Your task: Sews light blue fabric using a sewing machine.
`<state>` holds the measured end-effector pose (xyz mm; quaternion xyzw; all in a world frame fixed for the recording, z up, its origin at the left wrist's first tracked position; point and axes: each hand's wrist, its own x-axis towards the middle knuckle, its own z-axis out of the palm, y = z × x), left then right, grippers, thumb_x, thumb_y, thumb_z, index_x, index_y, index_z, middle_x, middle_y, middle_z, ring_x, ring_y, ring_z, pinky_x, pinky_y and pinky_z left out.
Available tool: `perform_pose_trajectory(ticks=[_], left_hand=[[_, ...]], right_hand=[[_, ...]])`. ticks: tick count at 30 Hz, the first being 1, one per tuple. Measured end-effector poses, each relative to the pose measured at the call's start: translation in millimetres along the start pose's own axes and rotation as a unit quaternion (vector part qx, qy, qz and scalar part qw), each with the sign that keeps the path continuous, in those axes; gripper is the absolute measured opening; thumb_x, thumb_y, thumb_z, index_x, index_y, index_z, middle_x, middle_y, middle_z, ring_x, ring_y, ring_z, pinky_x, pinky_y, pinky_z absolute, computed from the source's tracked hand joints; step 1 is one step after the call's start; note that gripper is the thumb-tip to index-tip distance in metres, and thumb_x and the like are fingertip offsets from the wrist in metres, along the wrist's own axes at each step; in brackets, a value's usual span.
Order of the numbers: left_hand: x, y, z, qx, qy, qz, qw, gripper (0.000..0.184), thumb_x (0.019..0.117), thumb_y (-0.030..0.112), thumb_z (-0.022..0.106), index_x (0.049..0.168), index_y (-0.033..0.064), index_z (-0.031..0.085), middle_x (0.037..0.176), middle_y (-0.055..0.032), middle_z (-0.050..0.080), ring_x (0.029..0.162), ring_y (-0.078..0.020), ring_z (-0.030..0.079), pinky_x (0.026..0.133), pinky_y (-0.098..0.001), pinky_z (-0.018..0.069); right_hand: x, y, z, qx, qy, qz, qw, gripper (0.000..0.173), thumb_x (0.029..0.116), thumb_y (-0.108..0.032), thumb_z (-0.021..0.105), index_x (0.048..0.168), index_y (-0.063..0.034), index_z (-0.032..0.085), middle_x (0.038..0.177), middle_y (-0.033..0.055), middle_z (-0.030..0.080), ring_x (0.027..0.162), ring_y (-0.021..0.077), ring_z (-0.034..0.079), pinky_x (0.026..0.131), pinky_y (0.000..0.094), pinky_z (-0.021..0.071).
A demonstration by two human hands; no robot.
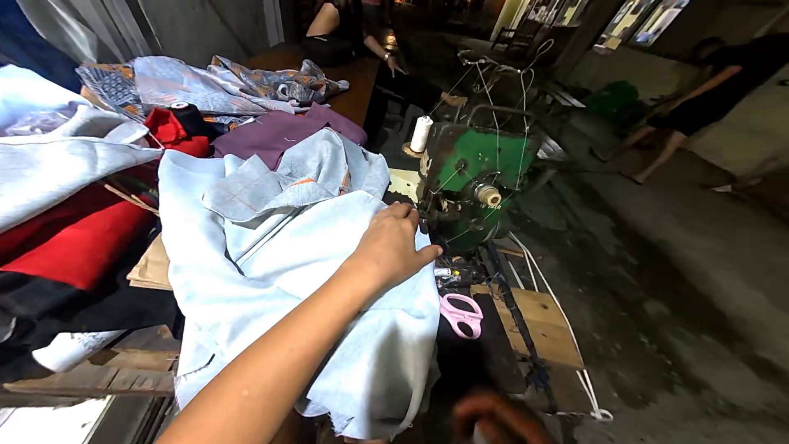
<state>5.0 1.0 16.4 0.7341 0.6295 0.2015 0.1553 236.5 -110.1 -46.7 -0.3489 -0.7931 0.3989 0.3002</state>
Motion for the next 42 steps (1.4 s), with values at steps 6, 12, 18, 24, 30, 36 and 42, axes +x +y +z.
perform_pose_trajectory(ticks=[6, 12, 18, 24, 30, 36, 42], left_hand=[[11.0, -7.8, 6.3, -0.009, 0.01, 0.01, 1.0, 0.067, 0.0981, 0.046, 0.068, 0.141, -0.005, 0.056, 0.15, -0.0207, 0.052, 0.142, -0.0319, 0.047, 0.119, -0.0479, 0.0352], [10.2, -12.2, 9.3, 0.003, 0.048, 0.036, 0.998, 0.064, 0.0986, 0.042, 0.068, 0.139, -0.0058, 0.058, 0.149, -0.0223, 0.052, 0.144, -0.0348, 0.044, 0.12, -0.0502, 0.0321], [-31.6, 12.0, 15.9, 0.015, 0.043, -0.01, 0.999, 0.067, 0.101, 0.048, 0.061, 0.142, -0.0053, 0.056, 0.151, -0.0234, 0.052, 0.149, -0.0369, 0.039, 0.123, -0.0568, 0.0257], [-22.8, 2.6, 15.2, 0.024, -0.02, -0.039, 0.999, 0.077, 0.1004, 0.051, 0.061, 0.151, -0.0041, 0.045, 0.16, -0.021, 0.041, 0.154, -0.0326, 0.031, 0.126, -0.0547, 0.0182], [-18.5, 1.7, 7.2, 0.018, -0.039, -0.035, 0.998, 0.078, 0.0994, 0.051, 0.063, 0.152, -0.0036, 0.045, 0.161, -0.0209, 0.04, 0.155, -0.0331, 0.029, 0.126, -0.0546, 0.0175], [-14.5, 7.6, 7.6, 0.038, -0.055, -0.056, 0.996, 0.083, 0.0998, 0.055, 0.06, 0.155, -0.0032, 0.04, 0.164, -0.0207, 0.035, 0.156, -0.0324, 0.026, 0.126, -0.0547, 0.015], [-4.5, -1.3, 2.1, 0.025, -0.057, -0.028, 0.998, 0.083, 0.0972, 0.056, 0.064, 0.152, -0.0042, 0.044, 0.161, -0.0214, 0.039, 0.155, -0.0338, 0.028, 0.126, -0.0555, 0.0177]], right_hand=[[76.3, 49.2, 12.1, 0.117, 0.145, 0.026, 0.982, 0.038, 0.1046, -0.017, 0.04, 0.128, 0.0066, 0.059, 0.106, 0.0038, 0.072, 0.094, 0.0053, 0.069, 0.086, 0.0257, 0.0578], [83.1, 48.6, 25.4, 0.312, 0.14, 0.071, 0.937, 0.02, 0.0981, -0.003, 0.046, 0.094, -0.0086, 0.064, 0.071, -0.0087, 0.065, 0.064, -0.0011, 0.061, 0.065, 0.0176, 0.054], [74.8, 52.2, 25.0, 0.348, 0.116, 0.045, 0.929, 0.013, 0.0942, -0.004, 0.053, 0.095, -0.01, 0.064, 0.081, -0.0068, 0.069, 0.074, 0.0004, 0.066, 0.074, 0.0196, 0.0566], [80.4, 58.6, 29.3, 0.354, 0.083, 0.012, 0.931, 0.009, 0.0936, -0.004, 0.058, 0.099, -0.0086, 0.064, 0.088, -0.0055, 0.071, 0.084, 0.0015, 0.068, 0.081, 0.0219, 0.0573], [80.8, 58.2, 30.2, 0.441, 0.156, -0.019, 0.883, 0.009, 0.0891, -0.007, 0.062, 0.093, -0.0122, 0.068, 0.088, -0.0019, 0.074, 0.083, 0.004, 0.071, 0.079, 0.024, 0.06], [83.4, 57.5, 28.4, 0.488, 0.173, -0.012, 0.856, 0.006, 0.0854, -0.007, 0.065, 0.088, -0.0126, 0.066, 0.085, 0.0005, 0.073, 0.081, 0.007, 0.072, 0.077, 0.027, 0.0614], [82.5, 54.6, 38.0, 0.516, 0.114, 0.0, 0.849, 0.038, 0.09, -0.028, 0.074, 0.12, -0.0073, 0.062, 0.105, 0.0014, 0.075, 0.097, 0.0106, 0.073, 0.088, 0.0315, 0.0606]])
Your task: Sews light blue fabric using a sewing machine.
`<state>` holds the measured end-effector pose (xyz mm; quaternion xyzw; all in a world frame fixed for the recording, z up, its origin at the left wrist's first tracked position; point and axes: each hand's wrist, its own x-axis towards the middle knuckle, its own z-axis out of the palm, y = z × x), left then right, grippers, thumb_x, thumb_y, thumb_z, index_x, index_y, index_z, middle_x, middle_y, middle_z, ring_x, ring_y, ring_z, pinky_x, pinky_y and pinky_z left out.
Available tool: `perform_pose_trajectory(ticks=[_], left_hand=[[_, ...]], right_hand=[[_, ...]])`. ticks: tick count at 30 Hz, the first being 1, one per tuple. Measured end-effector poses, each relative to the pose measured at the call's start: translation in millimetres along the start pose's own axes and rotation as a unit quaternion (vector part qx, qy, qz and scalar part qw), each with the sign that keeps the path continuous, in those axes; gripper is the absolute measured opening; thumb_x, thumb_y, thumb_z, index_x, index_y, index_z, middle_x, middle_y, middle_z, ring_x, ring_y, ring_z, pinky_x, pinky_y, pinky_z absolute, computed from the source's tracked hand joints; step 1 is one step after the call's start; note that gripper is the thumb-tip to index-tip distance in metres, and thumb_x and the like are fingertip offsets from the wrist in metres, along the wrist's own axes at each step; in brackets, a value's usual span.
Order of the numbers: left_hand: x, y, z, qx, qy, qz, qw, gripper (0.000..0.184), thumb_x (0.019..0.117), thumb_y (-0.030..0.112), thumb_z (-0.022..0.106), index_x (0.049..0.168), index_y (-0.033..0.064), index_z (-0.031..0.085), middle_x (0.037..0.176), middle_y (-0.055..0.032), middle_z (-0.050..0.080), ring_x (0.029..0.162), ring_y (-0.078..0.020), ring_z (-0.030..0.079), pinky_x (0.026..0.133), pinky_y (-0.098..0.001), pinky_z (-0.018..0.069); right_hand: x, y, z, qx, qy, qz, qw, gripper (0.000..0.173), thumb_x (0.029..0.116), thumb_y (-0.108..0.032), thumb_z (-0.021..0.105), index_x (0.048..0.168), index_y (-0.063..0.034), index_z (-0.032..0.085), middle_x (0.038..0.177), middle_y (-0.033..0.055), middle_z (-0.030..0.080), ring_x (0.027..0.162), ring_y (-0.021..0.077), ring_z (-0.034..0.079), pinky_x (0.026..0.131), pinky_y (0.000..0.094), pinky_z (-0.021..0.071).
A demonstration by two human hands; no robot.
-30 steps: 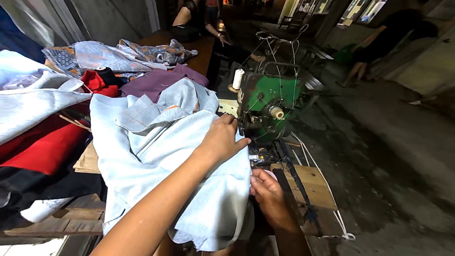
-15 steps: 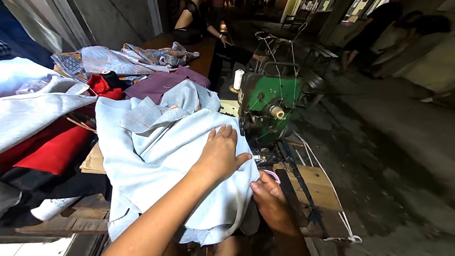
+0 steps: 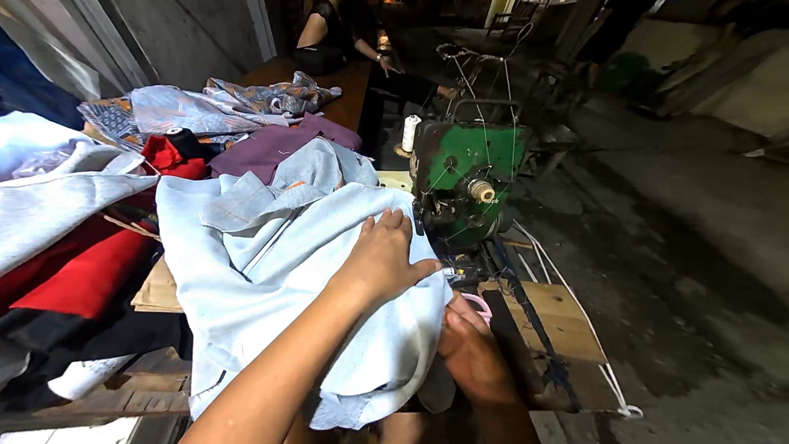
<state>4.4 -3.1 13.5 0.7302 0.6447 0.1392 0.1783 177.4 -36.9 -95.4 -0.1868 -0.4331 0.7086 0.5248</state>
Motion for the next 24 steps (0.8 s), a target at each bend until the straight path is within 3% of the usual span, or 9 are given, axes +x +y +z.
perform_pose_trajectory(ticks=[2, 6, 12, 17, 21, 24], left_hand=[[2.3, -2.9, -2.9, -0.002, -0.004, 0.011, 1.0, 0.083, 0.0964, 0.055, 0.065, 0.151, -0.0034, 0.045, 0.161, -0.0213, 0.039, 0.154, -0.0341, 0.029, 0.125, -0.0555, 0.0182], [8.8, -11.3, -7.6, -0.01, -0.003, 0.039, 0.999, 0.081, 0.0949, 0.053, 0.069, 0.15, -0.003, 0.047, 0.16, -0.0212, 0.041, 0.153, -0.0347, 0.031, 0.126, -0.0542, 0.0187], [11.7, -17.3, -11.1, -0.025, -0.008, 0.047, 0.999, 0.084, 0.094, 0.052, 0.07, 0.153, -0.0019, 0.044, 0.161, -0.0206, 0.04, 0.154, -0.033, 0.031, 0.126, -0.0528, 0.0177], [18.0, -27.5, -12.7, -0.023, -0.004, 0.073, 0.997, 0.085, 0.0929, 0.051, 0.072, 0.154, -0.0007, 0.043, 0.162, -0.0191, 0.039, 0.153, -0.0323, 0.032, 0.126, -0.0512, 0.0204], [25.5, -39.8, -16.8, -0.021, -0.01, 0.105, 0.994, 0.083, 0.0927, 0.05, 0.072, 0.154, 0.0012, 0.045, 0.162, -0.0162, 0.04, 0.154, -0.0301, 0.031, 0.126, -0.0494, 0.0216], [28.8, -38.3, -18.7, -0.015, -0.013, 0.102, 0.995, 0.083, 0.0932, 0.051, 0.071, 0.154, 0.0009, 0.044, 0.163, -0.0164, 0.04, 0.154, -0.0296, 0.031, 0.126, -0.0491, 0.0211]], right_hand=[[-4.2, 4.3, 2.6, -0.017, -0.008, 0.014, 1.0, 0.044, 0.0876, -0.034, 0.077, 0.121, -0.0085, 0.063, 0.107, 0.0002, 0.075, 0.1, 0.0101, 0.072, 0.09, 0.032, 0.0604], [-10.3, 7.4, -0.5, -0.043, -0.024, -0.011, 0.999, 0.022, 0.0929, -0.027, 0.071, 0.111, -0.0144, 0.074, 0.103, -0.0016, 0.076, 0.096, 0.0068, 0.072, 0.087, 0.0279, 0.0601], [-13.1, 0.1, -12.3, -0.145, -0.008, -0.039, 0.989, 0.012, 0.099, -0.024, 0.059, 0.096, -0.0229, 0.071, 0.09, -0.0104, 0.072, 0.085, -0.0012, 0.068, 0.078, 0.0211, 0.0579], [-11.6, 0.6, -13.1, -0.168, -0.025, -0.023, 0.985, 0.012, 0.0994, -0.025, 0.059, 0.098, -0.0234, 0.07, 0.088, -0.0127, 0.07, 0.08, -0.0033, 0.066, 0.072, 0.0183, 0.0565], [-13.2, 1.7, -10.5, -0.212, -0.085, -0.031, 0.973, 0.012, 0.1016, -0.026, 0.058, 0.098, -0.0228, 0.069, 0.087, -0.0154, 0.066, 0.081, -0.0069, 0.062, 0.074, 0.0152, 0.0535], [-13.9, -2.3, -11.6, -0.233, -0.079, -0.045, 0.968, 0.012, 0.101, -0.025, 0.059, 0.098, -0.0206, 0.07, 0.088, -0.0144, 0.068, 0.082, -0.0065, 0.063, 0.076, 0.0155, 0.0543]])
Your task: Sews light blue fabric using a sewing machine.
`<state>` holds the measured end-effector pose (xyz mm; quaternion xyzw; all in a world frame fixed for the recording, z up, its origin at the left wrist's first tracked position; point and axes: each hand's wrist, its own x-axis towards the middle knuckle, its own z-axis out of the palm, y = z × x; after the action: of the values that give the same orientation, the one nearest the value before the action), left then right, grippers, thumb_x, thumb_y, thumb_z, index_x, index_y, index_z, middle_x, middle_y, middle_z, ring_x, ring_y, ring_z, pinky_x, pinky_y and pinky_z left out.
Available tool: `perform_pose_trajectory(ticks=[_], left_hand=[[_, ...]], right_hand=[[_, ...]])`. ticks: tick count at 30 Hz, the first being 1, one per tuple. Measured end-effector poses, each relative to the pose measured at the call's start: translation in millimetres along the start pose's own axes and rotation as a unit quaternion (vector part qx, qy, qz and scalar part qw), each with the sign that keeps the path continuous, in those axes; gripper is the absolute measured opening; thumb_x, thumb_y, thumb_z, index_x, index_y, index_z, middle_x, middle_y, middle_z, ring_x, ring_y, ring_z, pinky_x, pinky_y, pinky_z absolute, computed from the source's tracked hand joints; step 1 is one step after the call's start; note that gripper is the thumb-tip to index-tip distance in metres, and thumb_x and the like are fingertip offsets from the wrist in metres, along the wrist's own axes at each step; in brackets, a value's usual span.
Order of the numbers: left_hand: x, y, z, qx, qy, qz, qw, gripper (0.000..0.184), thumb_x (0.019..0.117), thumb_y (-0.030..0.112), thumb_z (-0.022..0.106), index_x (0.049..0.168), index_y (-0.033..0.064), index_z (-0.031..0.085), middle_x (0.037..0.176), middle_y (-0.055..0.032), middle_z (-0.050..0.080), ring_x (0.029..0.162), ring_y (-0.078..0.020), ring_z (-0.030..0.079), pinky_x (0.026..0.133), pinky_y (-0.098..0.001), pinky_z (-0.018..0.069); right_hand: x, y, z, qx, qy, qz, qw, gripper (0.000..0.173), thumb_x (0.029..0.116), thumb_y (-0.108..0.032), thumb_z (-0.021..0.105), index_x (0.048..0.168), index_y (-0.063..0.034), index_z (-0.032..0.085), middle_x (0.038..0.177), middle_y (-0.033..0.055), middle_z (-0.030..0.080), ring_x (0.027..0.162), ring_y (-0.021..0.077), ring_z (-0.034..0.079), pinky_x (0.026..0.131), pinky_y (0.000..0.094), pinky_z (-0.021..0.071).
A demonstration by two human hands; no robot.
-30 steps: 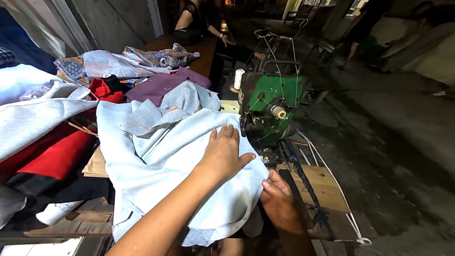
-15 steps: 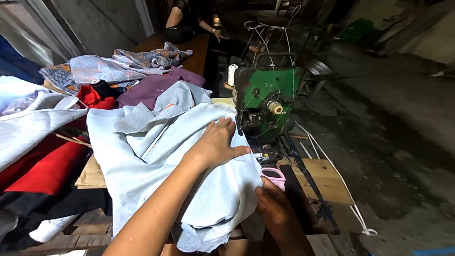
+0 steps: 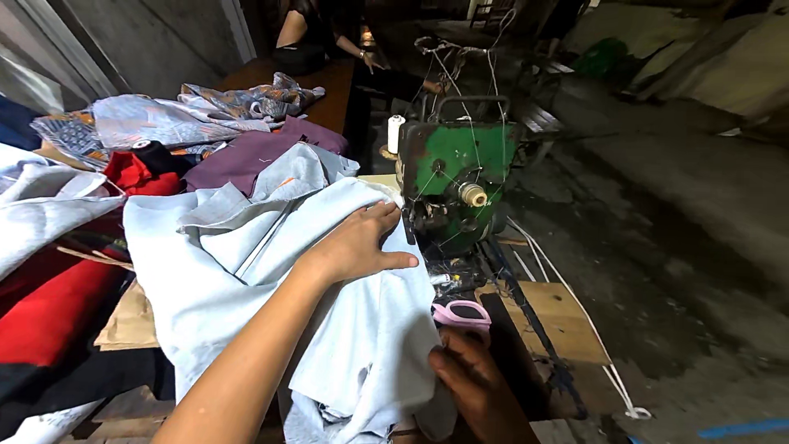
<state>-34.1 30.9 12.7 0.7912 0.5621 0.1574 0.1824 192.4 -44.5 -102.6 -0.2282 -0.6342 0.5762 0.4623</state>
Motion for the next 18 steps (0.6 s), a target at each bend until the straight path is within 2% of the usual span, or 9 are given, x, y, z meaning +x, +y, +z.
perform_pose_trajectory(ticks=[4, 10, 13, 14, 16, 18], left_hand=[[1.3, -3.7, 3.8, 0.0, 0.014, 0.015, 1.0, 0.082, 0.0931, 0.05, 0.071, 0.153, -0.0007, 0.046, 0.16, -0.0183, 0.042, 0.153, -0.0309, 0.034, 0.126, -0.0501, 0.0219], [7.3, -9.3, -2.2, -0.004, 0.007, 0.026, 1.0, 0.08, 0.0934, 0.049, 0.072, 0.152, 0.0007, 0.048, 0.161, -0.0176, 0.041, 0.153, -0.0306, 0.033, 0.125, -0.0478, 0.0252], [6.7, -12.7, -0.5, -0.019, 0.034, 0.046, 0.998, 0.073, 0.0938, 0.044, 0.073, 0.148, 0.0002, 0.053, 0.157, -0.0182, 0.047, 0.149, -0.0313, 0.041, 0.122, -0.048, 0.0318], [7.0, -14.3, 1.3, -0.034, 0.055, 0.053, 0.996, 0.066, 0.0939, 0.039, 0.075, 0.144, -0.0008, 0.057, 0.153, -0.0189, 0.051, 0.143, -0.0314, 0.047, 0.118, -0.0486, 0.0371], [11.8, -18.7, 2.4, -0.07, 0.112, 0.07, 0.989, 0.045, 0.0947, 0.02, 0.074, 0.131, -0.0029, 0.062, 0.14, -0.0209, 0.058, 0.127, -0.0315, 0.058, 0.107, -0.049, 0.047], [20.6, -21.4, -0.1, -0.084, 0.16, 0.055, 0.982, 0.037, 0.0952, 0.003, 0.064, 0.131, -0.0045, 0.058, 0.142, -0.0232, 0.053, 0.121, -0.0321, 0.061, 0.102, -0.0473, 0.0517]], right_hand=[[-2.5, 0.3, 0.8, -0.024, 0.023, -0.028, 0.999, 0.012, 0.0998, -0.028, 0.061, 0.097, -0.0232, 0.071, 0.087, -0.0172, 0.068, 0.083, -0.01, 0.062, 0.076, 0.0123, 0.0526], [0.0, -1.4, 5.6, -0.011, -0.002, -0.017, 1.0, 0.017, 0.1001, -0.033, 0.062, 0.102, -0.0193, 0.072, 0.092, -0.0138, 0.071, 0.087, -0.007, 0.065, 0.08, 0.0155, 0.0551], [0.7, -1.1, 5.9, -0.013, -0.009, -0.016, 1.0, 0.016, 0.1007, -0.027, 0.061, 0.106, -0.017, 0.071, 0.096, -0.0129, 0.072, 0.09, -0.0058, 0.066, 0.083, 0.0171, 0.0558], [0.0, -2.0, 5.9, -0.021, -0.013, -0.013, 1.0, 0.016, 0.1009, -0.025, 0.06, 0.107, -0.015, 0.071, 0.097, -0.0119, 0.072, 0.091, -0.0051, 0.066, 0.083, 0.0181, 0.0563], [-0.9, -5.2, 5.3, -0.073, -0.024, -0.017, 0.997, 0.018, 0.1019, -0.021, 0.059, 0.108, -0.0072, 0.068, 0.098, -0.008, 0.072, 0.092, -0.0046, 0.066, 0.084, 0.0182, 0.0565], [-1.5, -6.7, 2.8, -0.165, -0.021, -0.043, 0.985, 0.022, 0.1006, -0.014, 0.058, 0.109, 0.0036, 0.068, 0.1, 0.0011, 0.071, 0.094, -0.0029, 0.066, 0.086, 0.0172, 0.0553]])
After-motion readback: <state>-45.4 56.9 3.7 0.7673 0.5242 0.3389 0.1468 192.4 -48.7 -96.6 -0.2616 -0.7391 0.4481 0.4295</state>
